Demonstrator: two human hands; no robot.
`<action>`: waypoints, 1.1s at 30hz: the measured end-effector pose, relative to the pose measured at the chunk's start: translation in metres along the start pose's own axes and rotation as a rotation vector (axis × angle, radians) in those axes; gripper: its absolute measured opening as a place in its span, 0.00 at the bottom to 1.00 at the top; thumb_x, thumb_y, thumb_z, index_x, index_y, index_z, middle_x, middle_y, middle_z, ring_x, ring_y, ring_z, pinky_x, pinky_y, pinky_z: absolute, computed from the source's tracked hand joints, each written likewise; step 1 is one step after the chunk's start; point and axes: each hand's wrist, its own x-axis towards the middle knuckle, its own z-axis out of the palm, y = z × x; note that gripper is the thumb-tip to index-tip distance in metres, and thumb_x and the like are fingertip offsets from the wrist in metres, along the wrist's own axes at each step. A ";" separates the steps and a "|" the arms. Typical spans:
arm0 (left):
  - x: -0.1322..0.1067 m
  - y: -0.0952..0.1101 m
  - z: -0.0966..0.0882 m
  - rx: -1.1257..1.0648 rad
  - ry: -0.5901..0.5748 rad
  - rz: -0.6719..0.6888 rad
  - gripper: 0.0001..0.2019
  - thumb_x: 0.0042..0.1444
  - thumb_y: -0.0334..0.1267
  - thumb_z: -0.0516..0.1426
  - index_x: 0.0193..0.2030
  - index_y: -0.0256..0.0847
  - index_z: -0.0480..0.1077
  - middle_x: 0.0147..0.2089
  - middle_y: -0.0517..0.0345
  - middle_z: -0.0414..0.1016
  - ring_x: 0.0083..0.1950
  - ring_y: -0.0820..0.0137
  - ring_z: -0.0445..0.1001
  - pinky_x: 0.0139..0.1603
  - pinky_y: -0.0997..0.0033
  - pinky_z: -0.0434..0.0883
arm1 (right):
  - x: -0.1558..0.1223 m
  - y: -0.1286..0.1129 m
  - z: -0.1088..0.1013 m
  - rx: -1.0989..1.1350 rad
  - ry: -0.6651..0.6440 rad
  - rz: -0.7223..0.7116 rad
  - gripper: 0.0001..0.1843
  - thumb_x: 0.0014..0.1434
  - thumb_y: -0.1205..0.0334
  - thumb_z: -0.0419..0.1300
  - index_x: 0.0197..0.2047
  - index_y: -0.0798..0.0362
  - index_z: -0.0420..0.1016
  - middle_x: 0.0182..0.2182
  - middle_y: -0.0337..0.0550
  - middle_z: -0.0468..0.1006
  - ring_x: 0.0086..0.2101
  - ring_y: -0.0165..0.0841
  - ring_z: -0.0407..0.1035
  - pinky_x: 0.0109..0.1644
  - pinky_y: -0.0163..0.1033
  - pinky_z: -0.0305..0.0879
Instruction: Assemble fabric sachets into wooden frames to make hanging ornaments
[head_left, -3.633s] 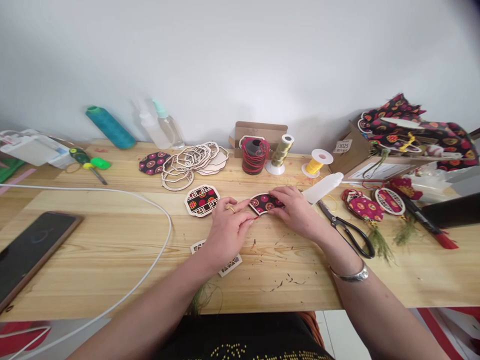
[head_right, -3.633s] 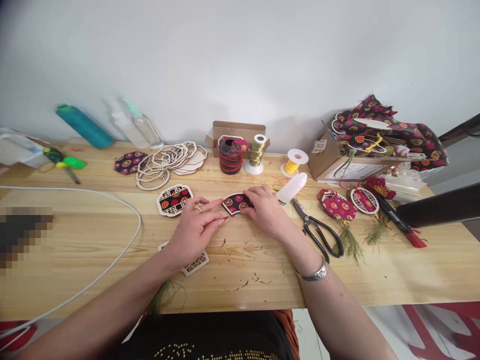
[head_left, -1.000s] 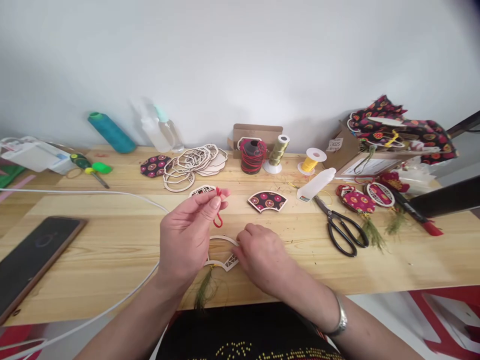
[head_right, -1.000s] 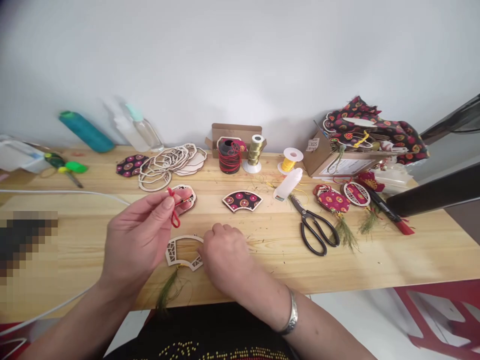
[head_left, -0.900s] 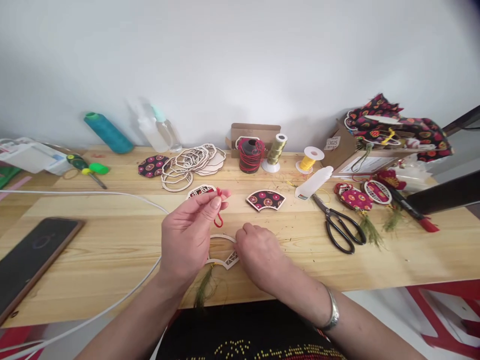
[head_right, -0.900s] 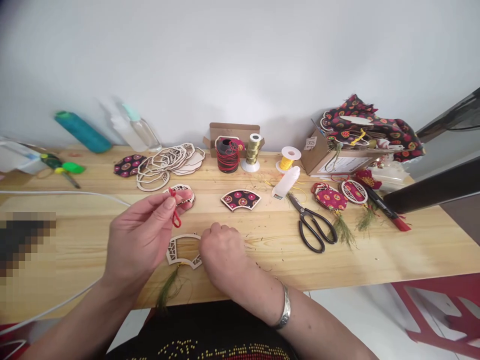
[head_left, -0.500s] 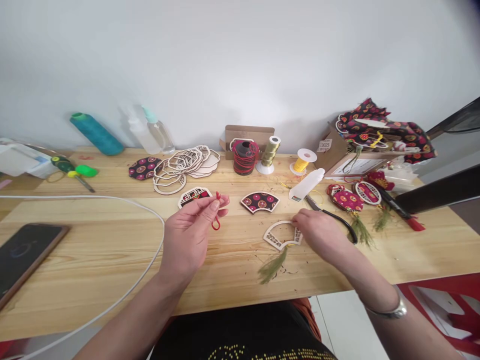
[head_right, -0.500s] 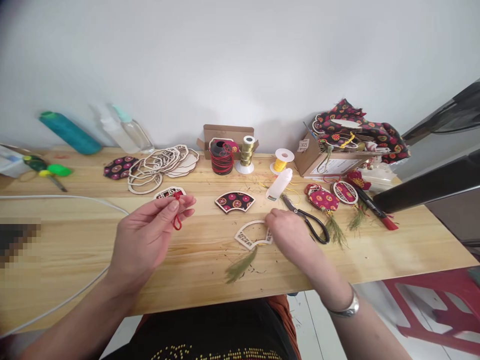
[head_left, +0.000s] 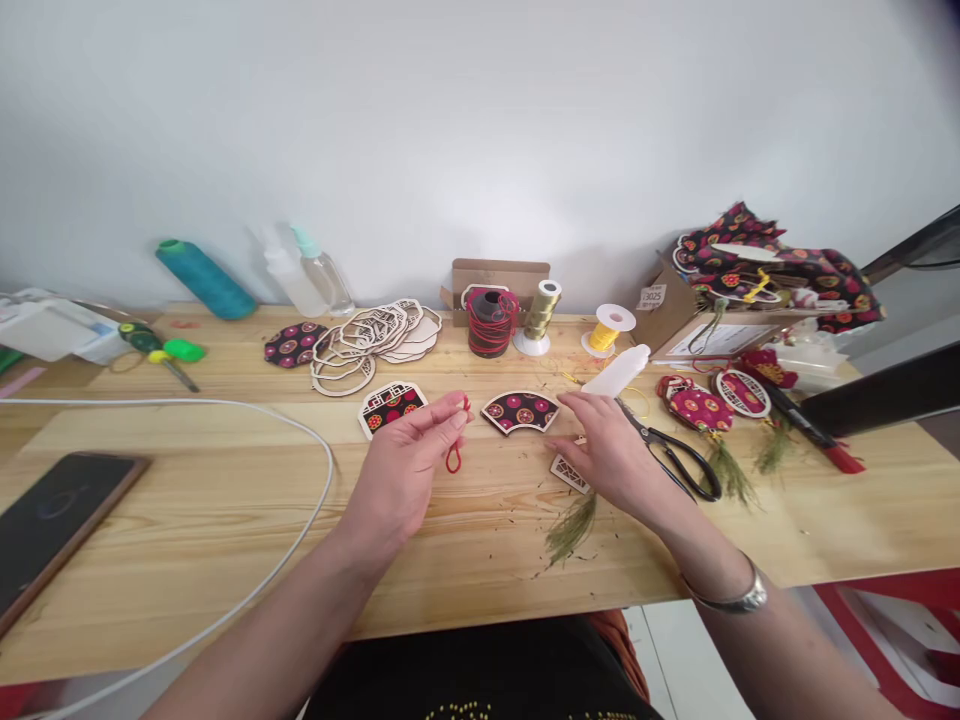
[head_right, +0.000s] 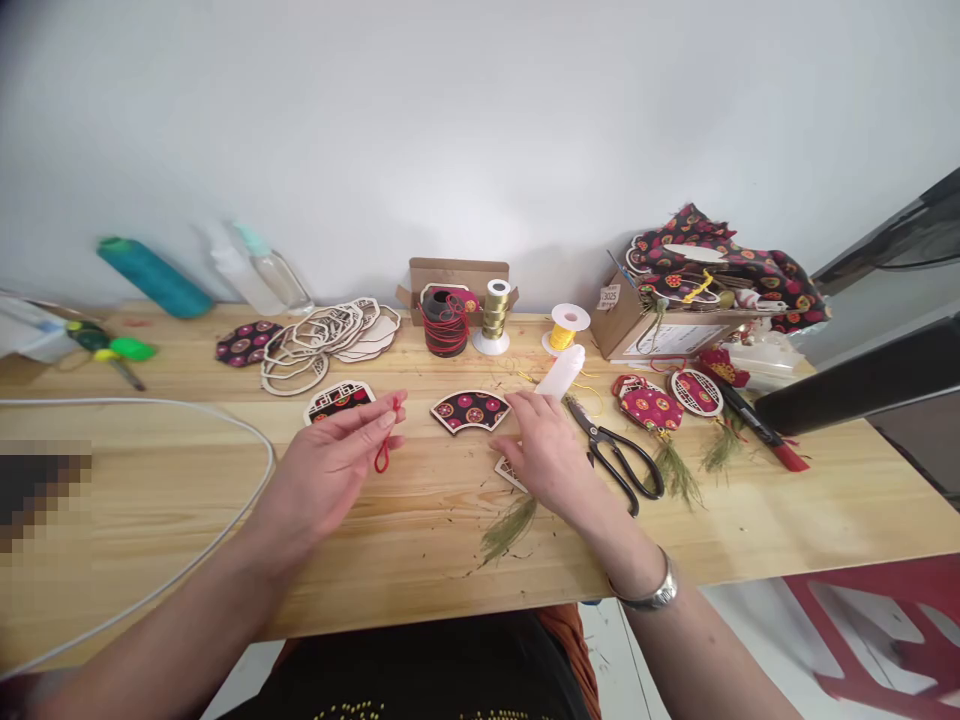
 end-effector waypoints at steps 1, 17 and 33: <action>0.000 -0.001 -0.001 -0.010 -0.017 -0.043 0.12 0.41 0.38 0.68 0.34 0.38 0.81 0.51 0.46 0.77 0.31 0.75 0.71 0.25 0.75 0.66 | 0.005 -0.002 0.003 -0.013 -0.012 0.001 0.27 0.55 0.61 0.62 0.57 0.60 0.67 0.52 0.58 0.74 0.53 0.47 0.66 0.56 0.54 0.63; -0.015 -0.008 -0.018 0.033 0.008 -0.063 0.14 0.41 0.40 0.68 0.36 0.38 0.81 0.53 0.43 0.76 0.28 0.77 0.69 0.22 0.76 0.63 | 0.030 -0.014 0.007 -0.097 -0.156 -0.020 0.31 0.55 0.61 0.59 0.61 0.59 0.63 0.49 0.55 0.74 0.52 0.47 0.64 0.53 0.51 0.62; -0.031 -0.013 -0.037 0.371 -0.092 0.108 0.07 0.51 0.43 0.63 0.33 0.43 0.80 0.55 0.48 0.76 0.57 0.59 0.73 0.59 0.57 0.66 | -0.024 -0.059 0.015 -0.015 -0.162 -0.134 0.32 0.54 0.60 0.59 0.61 0.62 0.63 0.47 0.60 0.75 0.47 0.49 0.66 0.48 0.54 0.66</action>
